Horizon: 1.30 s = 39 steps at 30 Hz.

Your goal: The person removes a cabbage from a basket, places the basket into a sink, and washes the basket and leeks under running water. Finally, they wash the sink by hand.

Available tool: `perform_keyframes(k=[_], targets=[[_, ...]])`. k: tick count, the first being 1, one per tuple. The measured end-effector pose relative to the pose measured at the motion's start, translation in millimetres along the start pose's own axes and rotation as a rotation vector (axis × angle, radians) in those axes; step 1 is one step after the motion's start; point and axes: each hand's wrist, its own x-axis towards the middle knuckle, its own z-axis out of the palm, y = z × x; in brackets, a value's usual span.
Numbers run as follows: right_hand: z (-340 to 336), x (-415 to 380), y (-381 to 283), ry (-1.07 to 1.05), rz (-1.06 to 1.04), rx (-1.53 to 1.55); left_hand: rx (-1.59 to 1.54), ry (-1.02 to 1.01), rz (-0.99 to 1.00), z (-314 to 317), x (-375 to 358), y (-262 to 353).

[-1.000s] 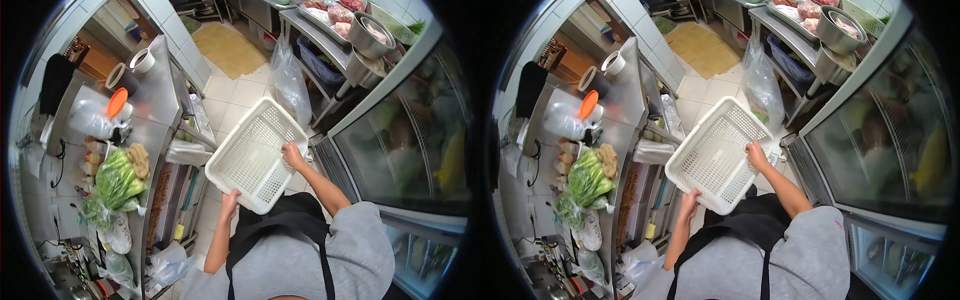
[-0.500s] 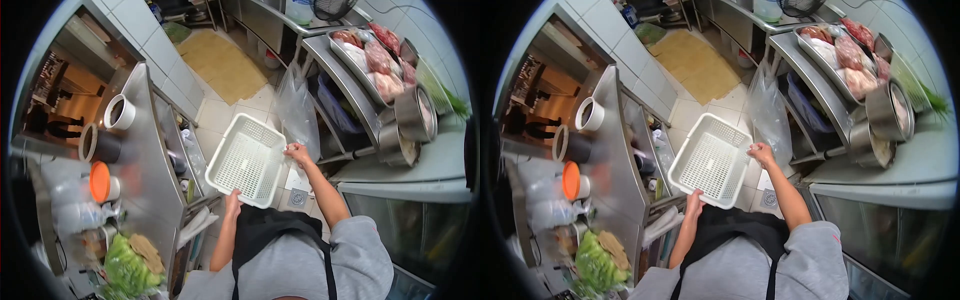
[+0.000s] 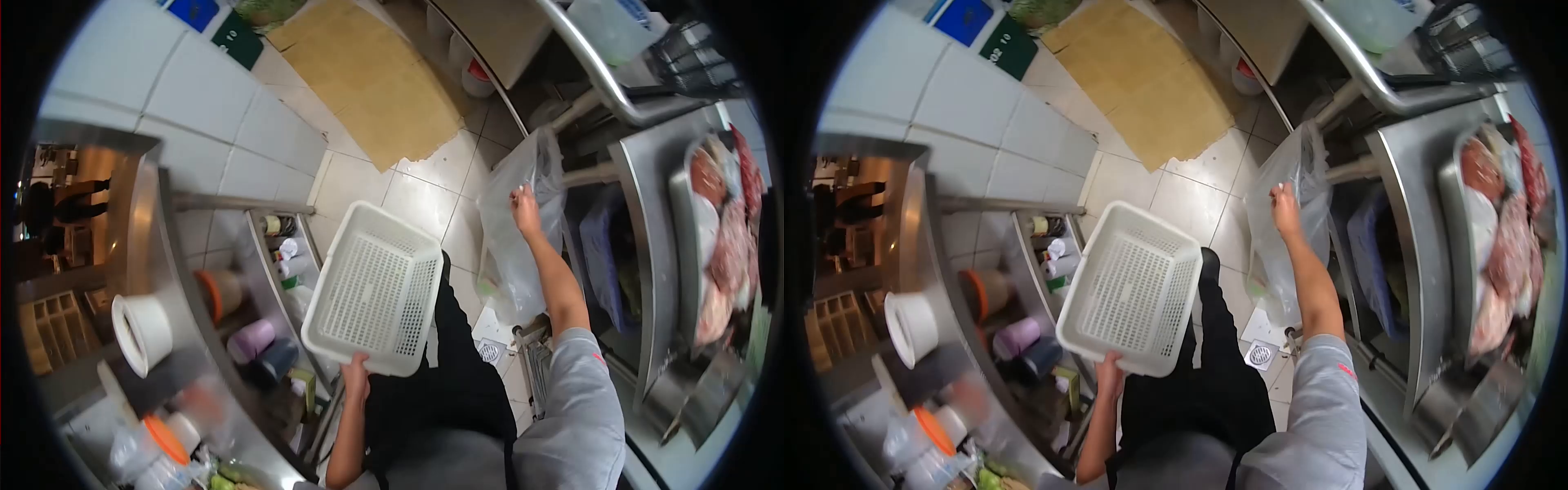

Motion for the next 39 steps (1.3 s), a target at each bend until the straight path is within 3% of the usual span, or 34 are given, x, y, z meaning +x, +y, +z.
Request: perform_keyframes(k=[2,6,8,10,11,13,14,16,18,20,22,25,27,29,31,33,35,36,39], targets=[[21,18,38,-0.005,-0.099,-0.137,0.032,0.08,-0.032,22,18,-1],[39,-8,92,-0.067,-0.019,-0.424,0.006,0.137,-0.098,45,48,-6],[42,-31,105,-0.6,0.353,-0.786,-0.015,0.129,-0.118,62,53,0],[47,-42,118,-0.823,0.697,-0.694,-0.007,0.18,-0.113,83,52,12],[46,-45,121,-0.822,0.7,-0.698,-0.008,0.176,-0.116,89,51,17],[44,-42,108,-1.081,0.706,-0.968,0.035,0.141,-0.158,97,52,27],[48,-39,99,-1.079,0.711,-0.963,0.041,0.138,-0.156,97,55,27],[50,-34,64,-1.168,0.445,-1.128,0.059,0.143,-0.128,93,56,23],[76,-41,54,-1.262,0.284,-0.866,0.098,0.171,-0.108,95,52,27],[89,-40,20,-1.214,0.315,-0.307,0.134,0.197,-0.084,93,45,30],[113,-41,-7,-0.977,0.167,0.148,0.118,0.135,0.005,82,35,37],[90,-16,-67,-0.792,0.19,0.264,-0.027,0.188,0.137,82,8,64],[73,-1,-88,-0.944,0.327,-0.125,-0.062,0.191,0.158,93,-12,94],[49,-4,-91,-0.852,0.408,-0.123,-0.089,0.081,0.175,97,-19,116],[26,-17,-82,-0.799,0.518,-0.354,-0.084,0.096,0.207,112,-17,126],[-9,-37,-81,-0.824,0.431,-0.389,0.219,0.178,0.16,126,-9,131],[-41,-62,-92,-0.857,0.347,-0.424,0.593,-0.034,0.371,142,-4,129],[-55,-74,-96,-0.843,0.262,-0.539,0.734,-0.098,0.358,148,5,119],[-83,-107,-91,-0.768,0.174,-0.684,0.869,-0.323,0.779,188,25,85]])
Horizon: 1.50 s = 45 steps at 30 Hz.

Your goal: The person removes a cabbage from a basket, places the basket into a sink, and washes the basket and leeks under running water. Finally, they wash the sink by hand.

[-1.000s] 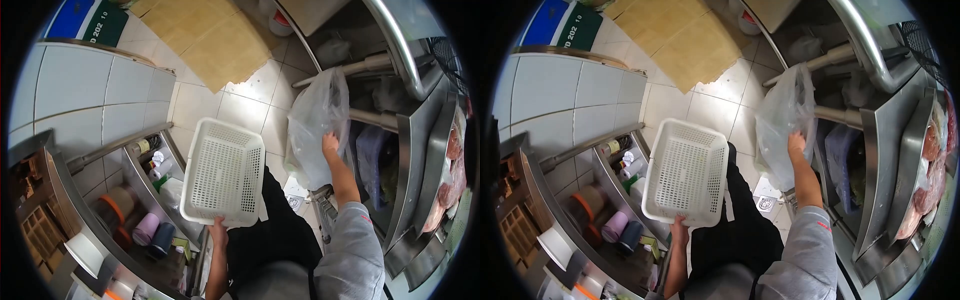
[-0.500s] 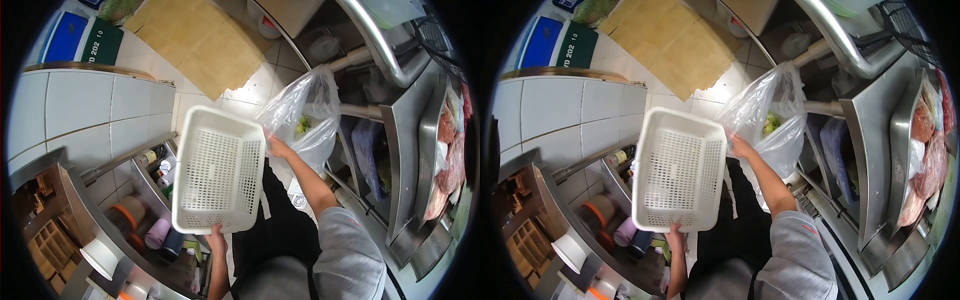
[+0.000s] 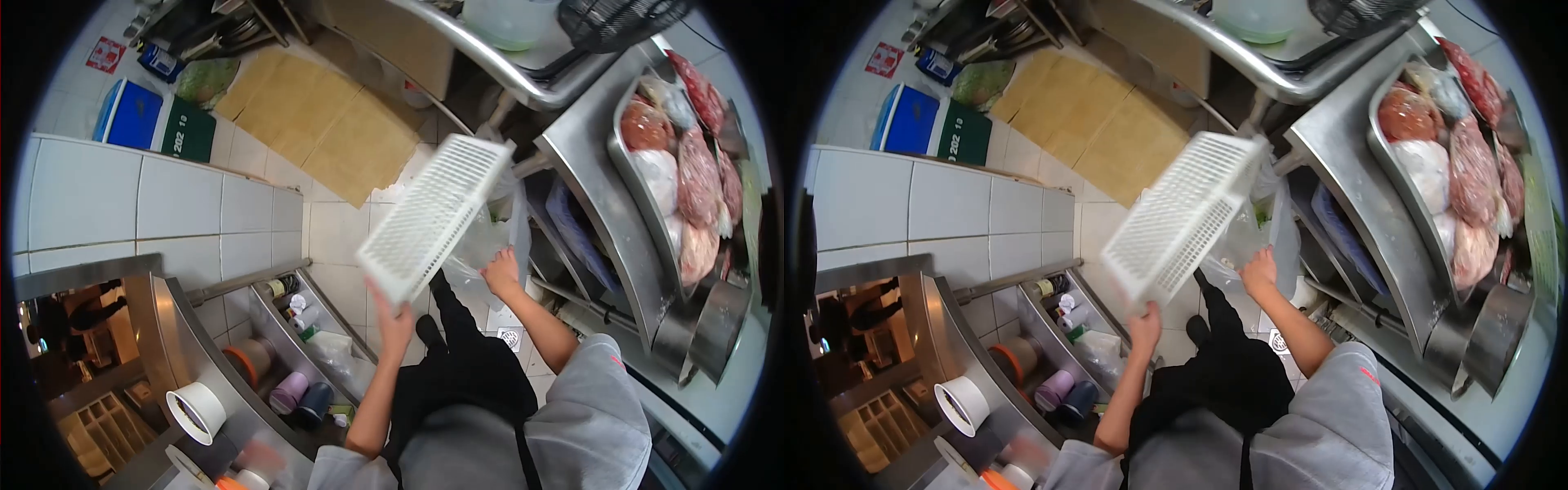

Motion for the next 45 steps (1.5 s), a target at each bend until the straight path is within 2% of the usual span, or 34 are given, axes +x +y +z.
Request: perform_keyframes(k=[2,6,9,12,16,18,20,23,26,28,30,31,32,34,35,37,38,40,41,43,45], targets=[[6,-11,13,0.05,0.03,-0.022,0.12,-0.027,0.361,20,12,47],[9,-20,35,0.08,0.073,0.062,0.159,-0.22,0.38,28,21,46],[18,-30,30,0.096,0.039,0.063,0.011,-0.055,0.502,26,24,47],[13,-31,29,0.144,0.027,0.074,0.197,-0.11,0.587,10,53,51],[9,-33,33,0.179,0.048,0.129,0.245,-0.151,0.584,7,53,57],[6,-32,37,0.174,0.046,0.111,-0.05,0.02,0.341,9,56,52],[7,-38,36,0.159,0.036,0.089,-0.081,-0.047,0.32,10,59,41],[4,-34,39,0.265,0.017,0.105,0.092,-0.05,0.422,3,74,56],[-7,-33,43,0.216,-0.012,0.138,-0.05,0.038,0.262,-21,93,89],[-12,-28,43,0.221,-0.012,0.183,-0.066,0.11,0.282,-32,111,61],[-14,-18,41,0.194,-0.022,0.175,-0.123,-0.047,-0.277,-54,120,49],[-14,-11,40,0.157,0.002,0.18,-0.251,0.038,-0.255,-59,122,45],[-12,-4,39,0.165,-0.023,0.171,-0.254,0.066,-0.261,-67,124,39],[-32,19,33,0.029,-0.002,0.141,-0.48,0.084,-0.383,-87,136,37],[-39,33,30,0.035,-0.016,0.13,-0.562,0.119,-0.435,-91,139,36],[-80,53,21,0.379,0.044,0.245,-0.603,0.145,-0.445,-103,150,37],[-106,65,15,0.383,0.03,0.239,-0.638,0.151,-0.457,-110,156,35],[-175,98,-3,0.757,-0.101,0.611,-0.628,0.153,-0.432,-128,175,37],[-203,122,-15,0.765,-0.101,0.607,-0.599,0.155,-0.402,-137,186,36],[-258,168,-43,0.828,-0.287,0.492,-0.577,0.152,-0.351,-162,213,45],[-306,215,-73,0.759,-0.231,0.278,-0.459,0.181,-0.321,-191,247,72]])
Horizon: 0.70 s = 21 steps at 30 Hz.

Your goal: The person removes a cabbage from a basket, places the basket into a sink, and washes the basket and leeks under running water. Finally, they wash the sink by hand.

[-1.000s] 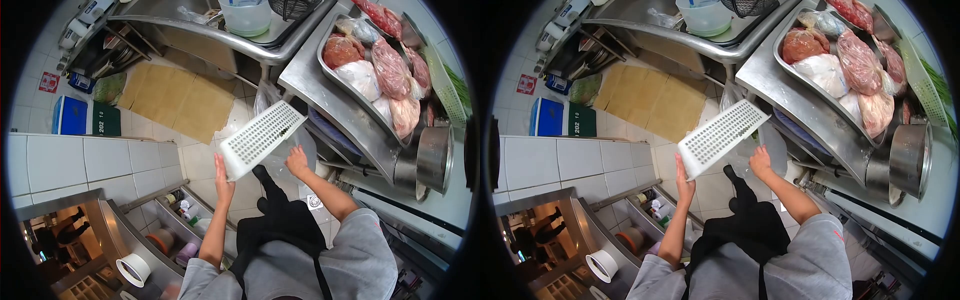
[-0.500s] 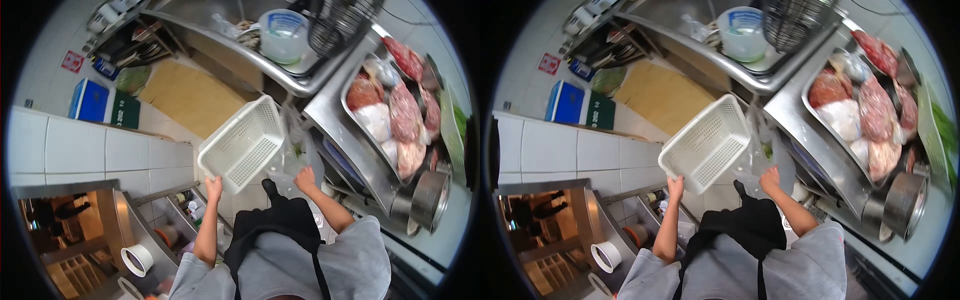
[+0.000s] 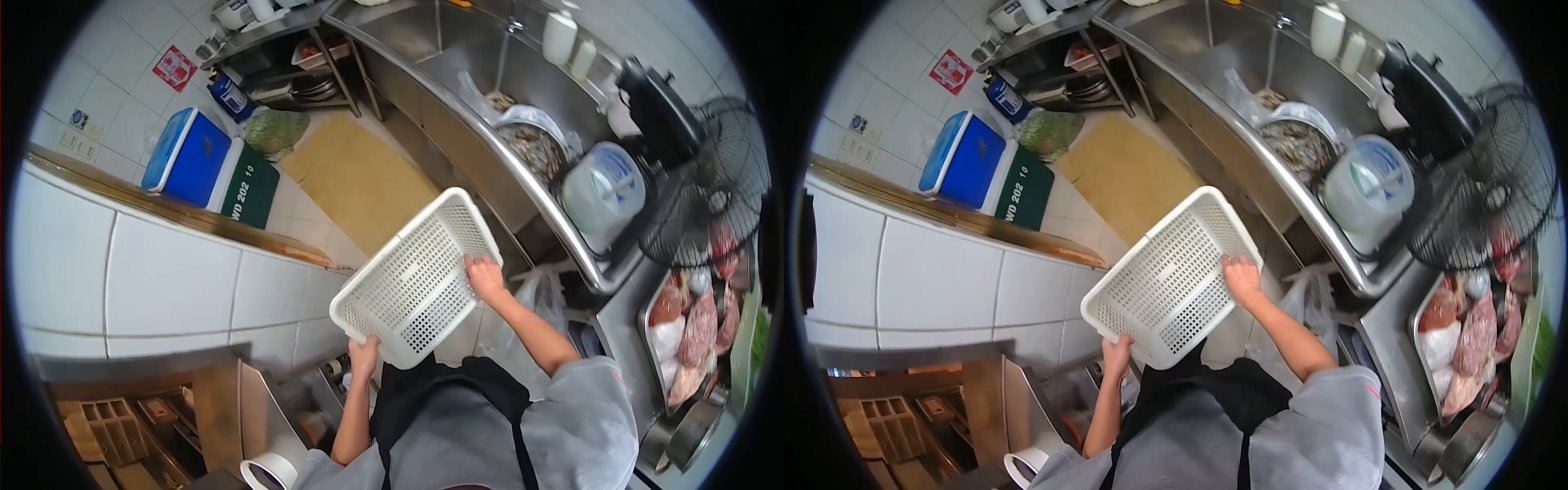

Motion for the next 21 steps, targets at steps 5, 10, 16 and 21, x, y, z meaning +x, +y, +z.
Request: perform_keyframes(k=[5,10,16,21], targets=[[10,115,-31,-0.091,-0.003,-0.163,0.032,-0.012,0.107,-15,67,102],[-35,211,-33,-0.115,0.054,0.117,0.029,-0.032,0.129,-6,132,173],[-172,309,-7,0.421,0.083,0.613,-0.316,0.091,0.174,17,236,262],[-213,371,67,0.711,0.189,0.686,-0.283,-0.076,0.296,69,342,348]])
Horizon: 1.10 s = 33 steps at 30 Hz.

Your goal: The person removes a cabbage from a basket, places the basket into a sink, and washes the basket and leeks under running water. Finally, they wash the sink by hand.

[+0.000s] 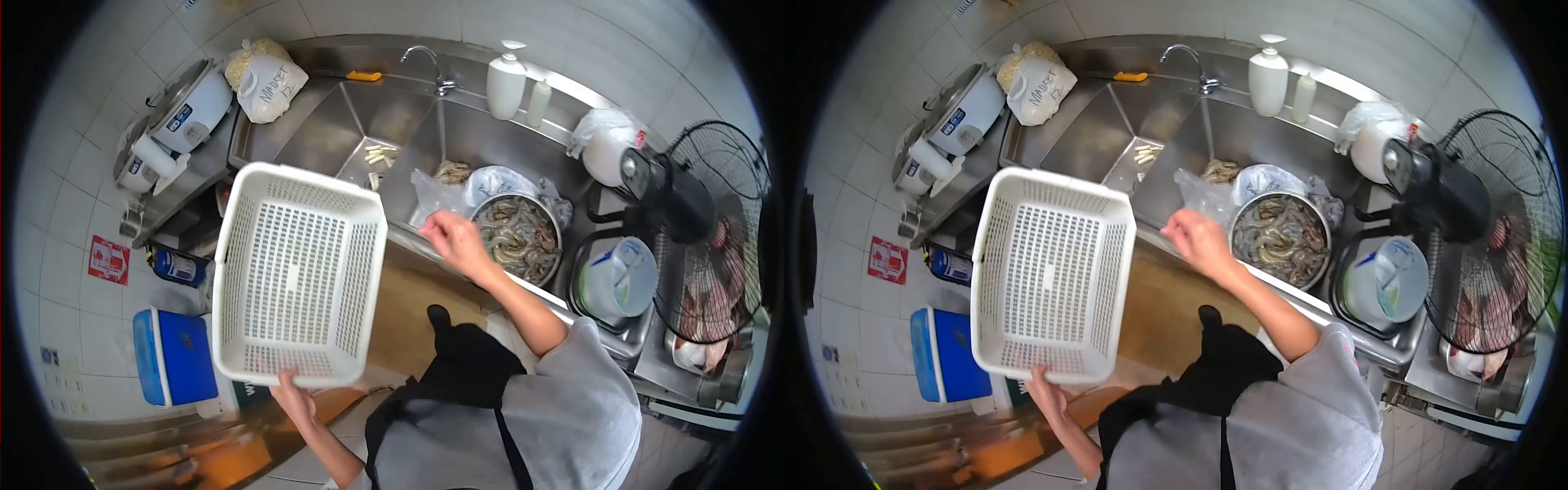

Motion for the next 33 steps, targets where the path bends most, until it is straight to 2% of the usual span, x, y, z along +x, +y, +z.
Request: perform_keyframes(k=[2,4,6,8,10,13,15,17,21,24,27,29,30,32,33], targets=[[-1,30,20,0.011,0.153,-0.055,0.014,-0.045,0.007,38,34,33],[5,56,46,0.111,0.14,-0.055,0.112,-0.048,0.089,72,81,49],[8,74,58,0.093,0.285,-0.085,0.232,-0.02,0.074,98,127,58],[18,94,64,0.04,0.363,-0.163,0.202,-0.086,0.13,119,185,56],[27,111,74,0.02,0.465,-0.261,0.227,-0.124,0.276,152,238,55],[54,121,103,0.175,0.305,-0.368,0.315,-0.277,0.325,195,313,52],[62,123,96,0.188,0.445,-0.401,0.379,-0.347,0.401,224,354,52],[60,132,91,0.175,0.615,-0.456,0.391,-0.448,0.374,258,396,51],[68,124,83,0.348,0.729,-0.559,0.453,-0.683,0.342,301,471,35],[63,100,78,0.435,0.779,-0.673,0.544,-0.843,0.258,341,497,17],[55,86,67,0.474,0.838,-0.735,0.703,-0.943,0.157,370,535,-27],[48,84,60,0.497,0.948,-0.73,0.717,-1.023,0.226,385,553,-53],[43,83,62,0.506,0.953,-0.751,0.73,-1.083,0.286,395,546,-60],[36,88,76,0.479,0.923,-0.798,0.79,-1.098,0.24,405,537,-71],[34,102,85,0.487,0.819,-0.781,0.865,-1.098,0.215,411,534,-70]])
